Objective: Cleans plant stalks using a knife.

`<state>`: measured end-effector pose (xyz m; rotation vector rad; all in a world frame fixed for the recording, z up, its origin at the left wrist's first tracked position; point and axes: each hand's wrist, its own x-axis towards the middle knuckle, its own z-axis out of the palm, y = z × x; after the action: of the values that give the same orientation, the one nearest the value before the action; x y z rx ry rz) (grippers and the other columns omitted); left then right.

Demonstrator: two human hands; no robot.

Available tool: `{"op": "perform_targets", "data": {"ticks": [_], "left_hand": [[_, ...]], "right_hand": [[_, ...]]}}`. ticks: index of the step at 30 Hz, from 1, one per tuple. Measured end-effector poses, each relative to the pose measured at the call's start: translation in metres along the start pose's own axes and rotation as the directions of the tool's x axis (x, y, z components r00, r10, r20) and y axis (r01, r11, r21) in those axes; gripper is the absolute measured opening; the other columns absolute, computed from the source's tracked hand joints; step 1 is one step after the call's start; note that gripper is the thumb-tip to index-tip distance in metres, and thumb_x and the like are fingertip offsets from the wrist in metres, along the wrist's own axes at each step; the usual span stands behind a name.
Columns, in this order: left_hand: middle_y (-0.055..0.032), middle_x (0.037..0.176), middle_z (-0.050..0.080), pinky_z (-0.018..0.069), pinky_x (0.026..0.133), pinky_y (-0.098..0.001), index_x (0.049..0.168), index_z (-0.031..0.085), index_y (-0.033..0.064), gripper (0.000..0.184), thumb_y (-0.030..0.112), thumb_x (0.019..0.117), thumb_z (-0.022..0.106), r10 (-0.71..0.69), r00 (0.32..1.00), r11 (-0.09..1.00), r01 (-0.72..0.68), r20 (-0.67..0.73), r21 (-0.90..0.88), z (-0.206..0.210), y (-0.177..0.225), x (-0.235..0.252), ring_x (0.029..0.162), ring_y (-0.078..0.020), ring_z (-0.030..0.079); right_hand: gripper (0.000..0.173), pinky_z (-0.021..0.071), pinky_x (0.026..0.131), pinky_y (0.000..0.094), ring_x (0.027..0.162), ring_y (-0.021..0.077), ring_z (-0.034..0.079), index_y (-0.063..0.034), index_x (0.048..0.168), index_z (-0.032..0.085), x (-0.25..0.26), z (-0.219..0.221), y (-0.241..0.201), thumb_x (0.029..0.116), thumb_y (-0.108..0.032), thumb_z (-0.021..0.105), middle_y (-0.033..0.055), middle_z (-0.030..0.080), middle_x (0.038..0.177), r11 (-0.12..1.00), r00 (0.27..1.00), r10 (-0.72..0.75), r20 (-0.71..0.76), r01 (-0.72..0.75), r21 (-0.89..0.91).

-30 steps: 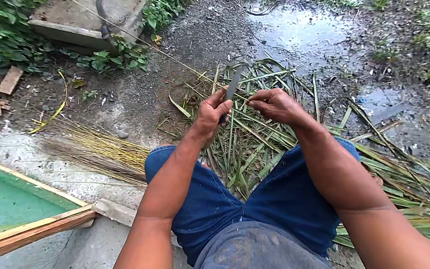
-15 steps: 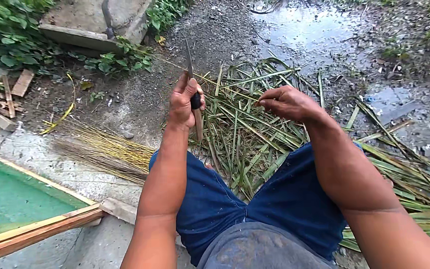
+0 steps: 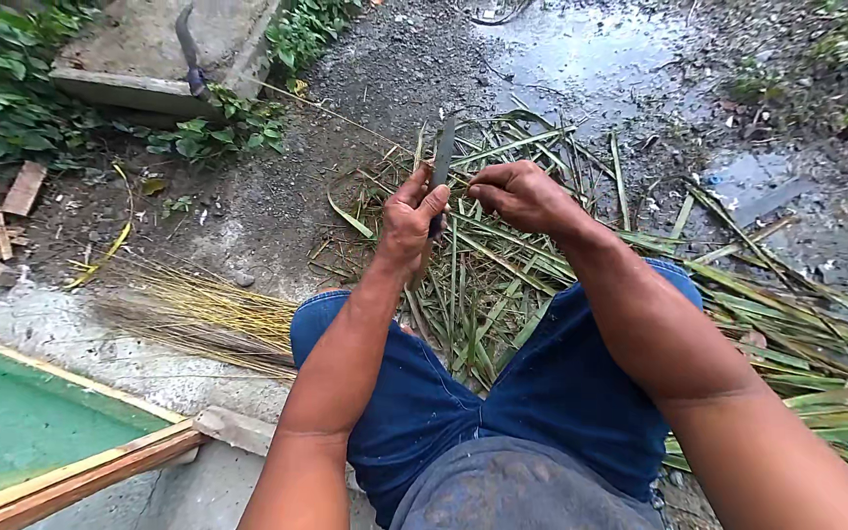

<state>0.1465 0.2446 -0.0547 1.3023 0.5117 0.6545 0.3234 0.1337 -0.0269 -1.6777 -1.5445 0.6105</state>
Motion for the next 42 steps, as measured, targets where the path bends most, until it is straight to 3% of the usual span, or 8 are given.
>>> {"op": "perform_targets", "data": {"ticks": [8, 13, 20, 24, 28, 35, 38, 42], "left_hand": [[0.0004, 0.077, 0.059, 0.0531, 0.049, -0.0236, 0.148, 0.043, 0.0108, 0.042, 0.017, 0.1076, 0.049, 0.055, 0.993, 0.998, -0.058, -0.109, -0.031, -0.019, 0.010, 0.015, 0.056, -0.0096, 0.058], [0.0011, 0.079, 0.062, 0.0536, 0.052, -0.0231, 0.146, 0.045, 0.0085, 0.042, 0.013, 0.1047, 0.050, -0.011, 1.000, 0.999, 0.012, 0.029, -0.040, -0.007, 0.004, 0.003, 0.059, -0.0082, 0.059], [0.0041, 0.077, 0.059, 0.0533, 0.050, -0.0239, 0.139, 0.052, 0.0217, 0.031, 0.032, 0.1115, 0.041, 0.068, 0.957, 0.976, -0.123, -0.283, -0.181, -0.054, 0.032, 0.022, 0.057, -0.0092, 0.058], [0.0041, 0.080, 0.062, 0.0546, 0.052, -0.0241, 0.149, 0.041, 0.0122, 0.043, 0.016, 0.1063, 0.046, 0.113, 0.991, 0.993, -0.111, -0.074, 0.030, -0.018, 0.014, 0.006, 0.059, -0.0075, 0.060], [-0.0026, 0.089, 0.067, 0.0517, 0.055, -0.0235, 0.145, 0.051, 0.0065, 0.046, 0.007, 0.1003, 0.060, -0.022, 0.990, 0.992, 0.004, 0.136, 0.126, 0.020, -0.003, -0.005, 0.063, -0.0077, 0.059], [0.0007, 0.078, 0.062, 0.0530, 0.051, -0.0224, 0.147, 0.044, 0.0083, 0.044, 0.012, 0.1042, 0.053, 0.011, 1.000, 1.000, -0.011, 0.019, -0.018, -0.002, 0.007, 0.002, 0.058, -0.0084, 0.059], [0.0004, 0.080, 0.062, 0.0540, 0.053, -0.0234, 0.148, 0.045, 0.0067, 0.046, 0.013, 0.1035, 0.053, 0.003, 0.998, 1.000, -0.001, 0.068, -0.029, -0.007, 0.005, 0.002, 0.060, -0.0088, 0.060], [0.0023, 0.075, 0.061, 0.0542, 0.049, -0.0234, 0.143, 0.049, 0.0125, 0.036, 0.019, 0.1076, 0.048, 0.056, 0.995, 0.995, -0.063, -0.088, -0.074, -0.024, 0.017, 0.011, 0.056, -0.0088, 0.060]], "right_hand": [[0.026, 0.0501, 0.066, 0.0302, 0.064, 0.0054, 0.057, -0.0082, 0.102, 0.075, -0.008, -0.006, 0.007, 0.1062, -0.020, 0.051, -0.0020, 0.065, 0.074, 1.000, 1.000, -0.019, 0.021, 0.019, 0.023], [0.027, 0.0507, 0.067, 0.0296, 0.064, 0.0051, 0.058, -0.0079, 0.105, 0.075, -0.010, -0.011, 0.009, 0.1068, -0.020, 0.051, -0.0018, 0.065, 0.075, 1.000, 0.998, -0.024, 0.051, 0.024, 0.011], [0.028, 0.0492, 0.062, 0.0279, 0.061, 0.0044, 0.055, -0.0079, 0.106, 0.074, -0.025, -0.030, 0.014, 0.1070, -0.019, 0.049, -0.0027, 0.064, 0.073, 1.000, 0.999, -0.013, 0.050, 0.013, 0.007], [0.029, 0.0495, 0.051, 0.0302, 0.051, 0.0081, 0.053, -0.0045, 0.111, 0.072, -0.022, -0.023, 0.013, 0.1090, -0.019, 0.047, 0.0008, 0.065, 0.072, 0.992, 0.993, 0.091, 0.078, -0.097, 0.075], [0.028, 0.0506, 0.055, 0.0300, 0.054, 0.0084, 0.055, -0.0040, 0.107, 0.073, -0.017, -0.013, 0.005, 0.1089, -0.018, 0.048, 0.0007, 0.065, 0.071, 0.996, 0.995, 0.061, 0.080, -0.066, 0.062], [0.027, 0.0520, 0.072, 0.0348, 0.067, 0.0092, 0.061, -0.0074, 0.104, 0.075, -0.018, -0.012, 0.003, 0.1065, -0.018, 0.051, 0.0006, 0.067, 0.076, 0.996, 0.998, -0.042, 0.041, 0.045, -0.076], [0.026, 0.0526, 0.071, 0.0349, 0.068, 0.0093, 0.062, -0.0080, 0.103, 0.075, -0.020, -0.016, 0.005, 0.1061, -0.019, 0.052, 0.0009, 0.069, 0.077, 0.994, 0.998, -0.052, 0.031, 0.055, -0.096], [0.026, 0.0516, 0.070, 0.0355, 0.067, 0.0097, 0.061, -0.0090, 0.103, 0.076, -0.024, -0.019, 0.007, 0.1053, -0.019, 0.052, 0.0006, 0.068, 0.077, 0.990, 0.997, -0.071, 0.034, 0.075, -0.119]]}}
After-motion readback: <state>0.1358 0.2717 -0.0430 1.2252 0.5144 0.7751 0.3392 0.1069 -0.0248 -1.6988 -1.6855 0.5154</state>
